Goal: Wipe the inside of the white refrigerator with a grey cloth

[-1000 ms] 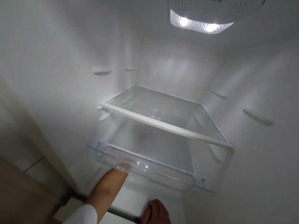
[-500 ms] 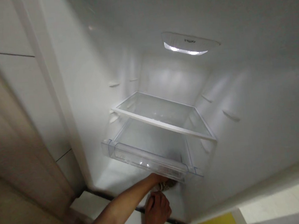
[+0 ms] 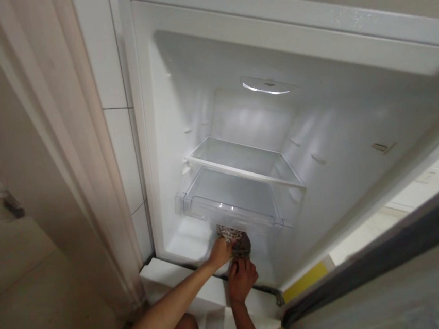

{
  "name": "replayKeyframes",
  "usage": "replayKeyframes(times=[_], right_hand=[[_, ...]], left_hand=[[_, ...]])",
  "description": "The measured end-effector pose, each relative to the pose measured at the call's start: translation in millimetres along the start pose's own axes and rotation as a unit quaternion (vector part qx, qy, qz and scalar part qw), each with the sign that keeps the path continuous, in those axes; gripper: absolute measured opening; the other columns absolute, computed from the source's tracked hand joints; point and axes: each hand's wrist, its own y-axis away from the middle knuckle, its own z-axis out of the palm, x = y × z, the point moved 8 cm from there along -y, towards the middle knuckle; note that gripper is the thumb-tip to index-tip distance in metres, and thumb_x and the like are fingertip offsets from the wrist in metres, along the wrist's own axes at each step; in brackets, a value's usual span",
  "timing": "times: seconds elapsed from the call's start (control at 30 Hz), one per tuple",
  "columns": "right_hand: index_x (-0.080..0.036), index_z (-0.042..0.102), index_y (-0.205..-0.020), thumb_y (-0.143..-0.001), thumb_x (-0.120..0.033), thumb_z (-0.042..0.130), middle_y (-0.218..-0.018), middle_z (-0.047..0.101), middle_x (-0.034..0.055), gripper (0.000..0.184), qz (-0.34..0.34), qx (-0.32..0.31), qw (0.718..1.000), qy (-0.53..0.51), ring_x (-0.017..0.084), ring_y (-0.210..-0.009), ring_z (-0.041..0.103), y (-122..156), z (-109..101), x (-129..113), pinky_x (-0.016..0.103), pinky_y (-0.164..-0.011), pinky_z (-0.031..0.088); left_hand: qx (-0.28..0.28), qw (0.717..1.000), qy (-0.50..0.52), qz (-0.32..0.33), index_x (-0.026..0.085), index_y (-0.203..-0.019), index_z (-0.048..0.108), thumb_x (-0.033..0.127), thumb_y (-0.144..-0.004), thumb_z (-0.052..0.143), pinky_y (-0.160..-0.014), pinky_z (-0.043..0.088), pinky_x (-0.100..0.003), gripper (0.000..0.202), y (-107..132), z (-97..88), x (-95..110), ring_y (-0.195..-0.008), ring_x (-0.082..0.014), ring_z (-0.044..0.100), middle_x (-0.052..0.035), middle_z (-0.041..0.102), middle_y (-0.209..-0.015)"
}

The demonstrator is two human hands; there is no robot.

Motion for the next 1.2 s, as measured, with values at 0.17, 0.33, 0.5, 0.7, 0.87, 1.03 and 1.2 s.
replayKeyframes(times=[0.17, 0.33, 0.5, 0.7, 0.87, 1.03, 1.2], right_hand=[[-0.018, 0.065, -0.084, -0.094, -0.025, 0.043, -0.088, 0.065, 0.0077, 0.025, 0.015, 0.001, 1.0, -0.023, 0.025, -0.087, 0.053, 1, 2, 5, 0.034, -0.076, 0.029], [-0.018, 0.067, -0.084, -0.093, -0.025, 0.043, -0.088, 0.066, 0.0079, 0.027, 0.04, -0.013, 0.999, -0.021, 0.024, -0.087, 0.052, 1, 5, 8, 0.034, -0.074, 0.028], [-0.017, 0.068, -0.085, -0.092, -0.025, 0.042, -0.09, 0.067, 0.0088, 0.027, 0.04, -0.009, 0.999, -0.017, 0.025, -0.088, 0.053, 0, 3, 5, 0.034, -0.075, 0.028], [-0.018, 0.068, -0.083, -0.092, -0.025, 0.044, -0.087, 0.067, 0.0079, 0.026, 0.027, -0.004, 1.0, 0.001, 0.024, -0.084, 0.052, -1, 5, 6, 0.034, -0.073, 0.027], [-0.018, 0.068, -0.083, -0.092, -0.025, 0.044, -0.088, 0.067, 0.008, 0.027, 0.038, -0.001, 0.999, 0.006, 0.025, -0.085, 0.052, -2, 4, 6, 0.034, -0.074, 0.027], [-0.017, 0.068, -0.084, -0.092, -0.026, 0.043, -0.09, 0.067, 0.009, 0.028, 0.054, -0.009, 0.998, 0.007, 0.025, -0.087, 0.051, -1, 4, 6, 0.035, -0.075, 0.026], [-0.017, 0.066, -0.084, -0.092, -0.026, 0.042, -0.089, 0.066, 0.0092, 0.027, 0.057, -0.016, 0.998, 0.011, 0.025, -0.089, 0.051, -1, 6, 6, 0.035, -0.075, 0.026]], left_hand=[[0.101, 0.993, -0.059, -0.022, 0.016, -0.103, 0.072, 0.046, -0.096, 0.038, -0.106, 0.047, -0.044, 0.046, 41, -65.1, -14, -0.119, -0.0346, 0.065, -0.0235, 0.073, -0.114], [0.11, 0.982, -0.144, -0.059, 0.013, -0.089, 0.072, 0.038, -0.088, 0.053, -0.105, 0.045, -0.053, 0.031, 66, -107.5, -16, -0.114, -0.0417, 0.066, -0.029, 0.071, -0.111], [0.083, 0.977, -0.179, -0.086, 0.017, -0.079, 0.069, 0.058, -0.078, 0.064, -0.097, 0.049, -0.054, 0.041, 78, -123.5, -4, -0.106, -0.0433, 0.068, -0.0253, 0.074, -0.104], [0.131, 0.966, -0.196, -0.106, 0.017, -0.106, 0.064, 0.049, -0.085, 0.057, -0.096, 0.049, -0.049, 0.039, 105, -153.6, -2, -0.115, -0.0379, 0.065, -0.0212, 0.069, -0.117], [0.175, 0.956, -0.23, -0.046, 0.011, -0.144, 0.04, 0.053, -0.078, 0.066, -0.117, 0.035, -0.048, 0.082, 106, -160.9, -1, -0.145, -0.0352, 0.042, -0.0254, 0.044, -0.154], [0.03, 0.969, -0.245, -0.005, 0.014, -0.157, 0.028, 0.063, -0.065, 0.077, -0.125, 0.013, -0.062, 0.115, 76, -117.6, -2, -0.158, -0.0409, 0.005, -0.0204, 0.018, -0.169], [-0.018, 0.947, -0.316, 0.058, 0.013, -0.153, 0.036, 0.058, -0.057, 0.086, -0.122, 0.015, -0.07, 0.117, 58, -77.0, 7, -0.157, -0.0446, 0.003, -0.0216, 0.028, -0.166]])
